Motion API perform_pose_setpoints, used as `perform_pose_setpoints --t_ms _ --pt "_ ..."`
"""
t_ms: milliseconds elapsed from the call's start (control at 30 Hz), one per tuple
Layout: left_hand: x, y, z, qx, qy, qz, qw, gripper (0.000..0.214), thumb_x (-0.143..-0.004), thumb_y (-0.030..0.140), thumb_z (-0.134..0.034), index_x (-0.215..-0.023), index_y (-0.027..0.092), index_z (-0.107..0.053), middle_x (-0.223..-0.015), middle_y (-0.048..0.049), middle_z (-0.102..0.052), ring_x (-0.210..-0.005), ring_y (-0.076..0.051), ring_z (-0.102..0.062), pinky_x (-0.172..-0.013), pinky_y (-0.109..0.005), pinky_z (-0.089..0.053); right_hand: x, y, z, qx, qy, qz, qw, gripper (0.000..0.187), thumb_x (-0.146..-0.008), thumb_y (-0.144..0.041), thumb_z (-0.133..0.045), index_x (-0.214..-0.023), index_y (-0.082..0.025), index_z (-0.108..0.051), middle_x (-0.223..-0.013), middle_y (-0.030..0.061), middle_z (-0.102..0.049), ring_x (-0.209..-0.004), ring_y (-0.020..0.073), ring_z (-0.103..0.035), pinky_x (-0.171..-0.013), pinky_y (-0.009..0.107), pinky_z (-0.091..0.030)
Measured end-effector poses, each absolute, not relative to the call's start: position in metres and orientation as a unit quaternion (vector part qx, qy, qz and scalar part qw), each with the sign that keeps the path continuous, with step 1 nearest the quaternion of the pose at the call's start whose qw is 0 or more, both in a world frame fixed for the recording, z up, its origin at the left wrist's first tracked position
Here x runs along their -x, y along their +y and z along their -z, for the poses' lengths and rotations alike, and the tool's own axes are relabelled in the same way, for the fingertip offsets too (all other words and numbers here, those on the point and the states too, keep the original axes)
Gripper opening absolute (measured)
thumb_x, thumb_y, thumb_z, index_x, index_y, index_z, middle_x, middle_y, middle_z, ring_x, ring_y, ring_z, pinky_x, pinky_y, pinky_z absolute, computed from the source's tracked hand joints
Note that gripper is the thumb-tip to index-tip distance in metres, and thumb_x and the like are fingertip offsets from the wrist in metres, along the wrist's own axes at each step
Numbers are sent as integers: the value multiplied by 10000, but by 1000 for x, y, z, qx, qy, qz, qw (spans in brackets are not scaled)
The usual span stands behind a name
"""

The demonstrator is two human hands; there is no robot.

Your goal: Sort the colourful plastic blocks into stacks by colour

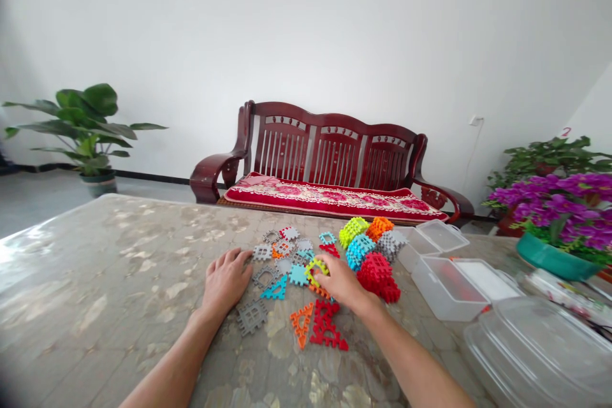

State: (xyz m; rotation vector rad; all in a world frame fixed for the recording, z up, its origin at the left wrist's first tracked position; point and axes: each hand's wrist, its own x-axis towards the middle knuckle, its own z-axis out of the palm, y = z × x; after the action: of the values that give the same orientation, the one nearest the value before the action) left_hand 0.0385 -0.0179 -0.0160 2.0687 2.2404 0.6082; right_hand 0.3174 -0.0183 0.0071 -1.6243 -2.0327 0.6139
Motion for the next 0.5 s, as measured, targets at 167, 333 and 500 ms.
perform_pose_setpoints --t_ms 167,333,500 --pt "-39 -18 16 -668 717 -197 12 412 -917 265 -462 -1294 272 -627 -1399 -83 -577 -1293 -278 -501 -1101 -453 -326 -317 -13 -4 605 -739 -200 221 486 -770 -235 -601 -1248 -154 -643 -1191 106 -701 -954 239 -669 -840 341 -505" --pt "-39 -19 15 -667 719 -195 12 412 -921 270 -458 -1299 272 -624 -1399 -85 -577 -1294 -280 -499 -1105 -460 -323 -312 -21 -12 602 -760 -174 172 601 -708 -297 -700 -1288 -159 -625 -1216 118 -678 -1054 274 -645 -877 349 -500" --pt "-39 -19 14 -668 718 -193 10 408 -922 271 -457 -1294 276 -626 -1399 -88 -578 -1297 -282 -496 -1105 -464 -324 -307 -26 -16 593 -785 -133 120 700 -676 -309 -729 -1348 -176 -586 -1380 141 -575 -1206 297 -576 -993 370 -453"
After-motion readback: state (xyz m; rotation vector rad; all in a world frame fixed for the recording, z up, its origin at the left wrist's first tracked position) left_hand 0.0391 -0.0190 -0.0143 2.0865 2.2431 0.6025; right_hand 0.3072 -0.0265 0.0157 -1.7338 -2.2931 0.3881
